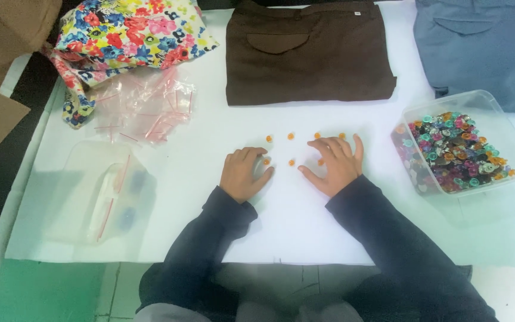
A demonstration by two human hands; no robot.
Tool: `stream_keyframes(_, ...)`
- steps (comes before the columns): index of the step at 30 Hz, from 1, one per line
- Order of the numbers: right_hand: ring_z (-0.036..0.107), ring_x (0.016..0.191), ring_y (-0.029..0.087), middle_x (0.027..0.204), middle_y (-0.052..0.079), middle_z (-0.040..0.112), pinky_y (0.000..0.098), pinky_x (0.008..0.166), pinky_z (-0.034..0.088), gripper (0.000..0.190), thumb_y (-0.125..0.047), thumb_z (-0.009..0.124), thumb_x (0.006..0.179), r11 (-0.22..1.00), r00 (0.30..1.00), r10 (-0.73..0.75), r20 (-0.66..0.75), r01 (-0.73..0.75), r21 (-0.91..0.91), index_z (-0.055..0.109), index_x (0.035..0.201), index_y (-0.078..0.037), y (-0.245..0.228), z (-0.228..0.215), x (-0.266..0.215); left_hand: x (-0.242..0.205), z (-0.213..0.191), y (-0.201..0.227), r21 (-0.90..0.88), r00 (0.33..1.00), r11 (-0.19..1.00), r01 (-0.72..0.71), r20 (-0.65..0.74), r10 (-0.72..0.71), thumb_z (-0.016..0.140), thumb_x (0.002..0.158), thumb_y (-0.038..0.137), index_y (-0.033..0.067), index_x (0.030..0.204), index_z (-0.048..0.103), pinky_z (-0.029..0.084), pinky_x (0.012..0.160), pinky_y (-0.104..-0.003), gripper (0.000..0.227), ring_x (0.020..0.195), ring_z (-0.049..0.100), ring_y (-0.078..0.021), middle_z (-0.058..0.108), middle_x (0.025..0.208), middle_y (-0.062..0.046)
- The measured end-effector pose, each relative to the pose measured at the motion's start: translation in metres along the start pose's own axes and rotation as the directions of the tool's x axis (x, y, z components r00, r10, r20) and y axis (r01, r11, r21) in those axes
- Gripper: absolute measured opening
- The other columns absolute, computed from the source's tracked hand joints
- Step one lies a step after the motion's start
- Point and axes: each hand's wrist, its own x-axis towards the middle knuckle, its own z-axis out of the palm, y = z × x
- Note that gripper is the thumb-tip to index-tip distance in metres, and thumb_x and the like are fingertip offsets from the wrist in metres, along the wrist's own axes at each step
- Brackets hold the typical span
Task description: Sorting and counting small colored buttons from a plastic container and placing them into small resealable plastic bags.
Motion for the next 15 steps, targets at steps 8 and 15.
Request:
stream_keyframes(8,0.043,0.139,0.019,0.128,-0.006,0.059,0.0632,0.124,0.000,0.044,-0.058,0.067,0.092,0.995,0.998,0.053,0.022,-0.051,-0.085,0.066,0.125,-0.029,0.024,-0.018,-0.011,-0.002,0.009,-0.009,0.103,0.997,0.992,0.076,0.008,-0.078,0.062,0.096,0.045,0.0246,0.111,0.069,0.038,0.100,-0.040,0.027,0.103,0.064,-0.0192,0.067,0.099,0.002)
stream_keyframes(15,0.046,0.137,0.018,0.123,-0.010,0.063,0.0636,0.125,0.000,0.020,-0.049,0.072,0.092,0.999,0.999,0.008,-0.031,-0.009,-0.041,0.073,0.104,-0.033,0.030,-0.008,-0.013,0.001,0.003,-0.001,0.110,0.992,0.987,0.121,0.010,-0.123,0.063,0.092,0.044,0.0241,0.106,0.071,0.036,0.102,-0.044,0.025,0.104,0.065,-0.0218,0.070,0.098,0.000)
